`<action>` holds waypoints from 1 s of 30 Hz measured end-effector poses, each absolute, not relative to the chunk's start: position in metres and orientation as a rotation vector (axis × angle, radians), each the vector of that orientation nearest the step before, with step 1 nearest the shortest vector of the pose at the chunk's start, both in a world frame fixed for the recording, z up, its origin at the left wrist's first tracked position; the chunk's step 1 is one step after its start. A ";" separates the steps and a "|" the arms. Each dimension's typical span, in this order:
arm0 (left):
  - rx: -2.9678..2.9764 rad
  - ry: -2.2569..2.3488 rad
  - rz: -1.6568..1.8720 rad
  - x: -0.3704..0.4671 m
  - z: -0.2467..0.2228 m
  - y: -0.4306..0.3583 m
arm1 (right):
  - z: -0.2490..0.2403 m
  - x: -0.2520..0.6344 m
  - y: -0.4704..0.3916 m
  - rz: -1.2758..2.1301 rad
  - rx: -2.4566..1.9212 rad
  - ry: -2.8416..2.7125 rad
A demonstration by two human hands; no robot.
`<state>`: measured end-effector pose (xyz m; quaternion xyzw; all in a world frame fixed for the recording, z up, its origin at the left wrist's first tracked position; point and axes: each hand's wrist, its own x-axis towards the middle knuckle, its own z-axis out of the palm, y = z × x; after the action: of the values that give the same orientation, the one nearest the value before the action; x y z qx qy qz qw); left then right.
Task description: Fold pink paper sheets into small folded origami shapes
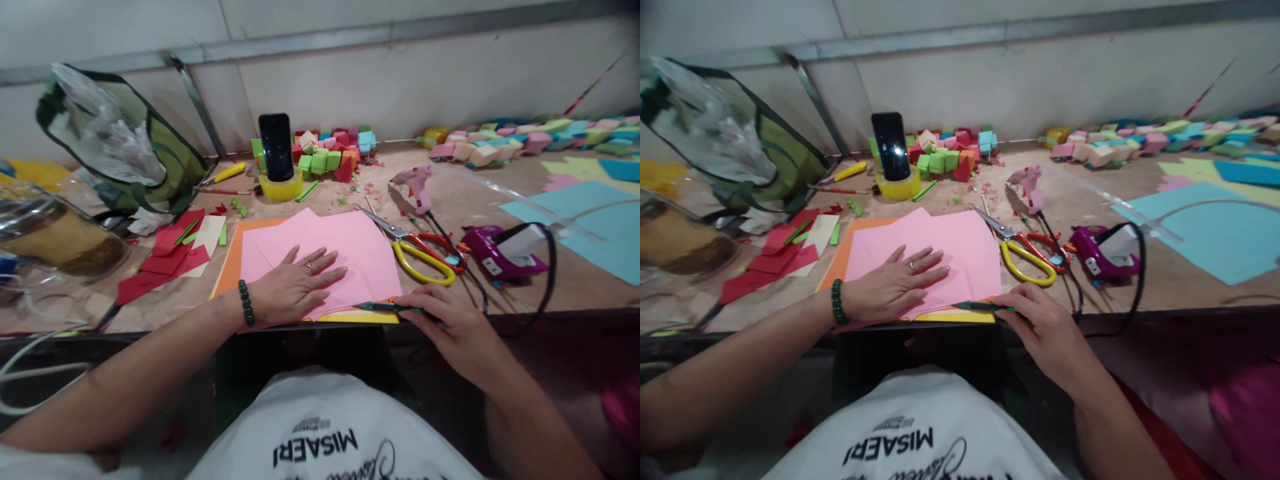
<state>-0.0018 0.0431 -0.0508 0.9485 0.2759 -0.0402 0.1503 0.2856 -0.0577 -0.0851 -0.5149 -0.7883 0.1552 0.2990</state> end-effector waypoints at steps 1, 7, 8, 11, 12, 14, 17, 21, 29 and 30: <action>2.727 0.780 -0.121 -0.003 -0.053 0.043 | -0.085 0.284 -0.058 0.418 -1.366 -2.093; 2.748 0.786 -0.121 0.000 -0.061 0.042 | -0.083 0.284 -0.060 0.467 -1.340 -2.104; 2.749 0.787 -0.119 0.000 -0.061 0.042 | -0.083 0.285 -0.060 0.471 -1.333 -2.105; 2.748 0.786 -0.108 -0.001 -0.060 0.042 | -0.083 0.283 -0.061 0.458 -1.322 -2.106; 2.747 0.785 -0.102 -0.001 -0.061 0.042 | -0.083 0.283 -0.061 0.449 -1.326 -2.107; 2.749 0.780 -0.090 -0.002 -0.061 0.042 | -0.083 0.281 -0.060 0.439 -1.330 -2.110; 2.752 0.778 -0.081 -0.002 -0.062 0.042 | -0.082 0.279 -0.060 0.457 -1.321 -2.105; 2.747 0.789 -0.094 -0.001 -0.062 0.042 | -0.079 0.277 -0.060 0.454 -1.316 -2.111; 2.747 0.789 -0.088 -0.001 -0.062 0.043 | -0.080 0.269 -0.058 0.459 -1.297 -2.136; 2.747 0.792 -0.087 -0.001 -0.062 0.042 | -0.080 0.267 -0.058 0.455 -1.293 -2.135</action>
<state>-0.0007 0.0423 -0.0625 0.9509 0.2742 -0.0302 0.1401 0.2674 -0.0579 -0.0801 -0.4865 -0.8034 0.1712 0.2976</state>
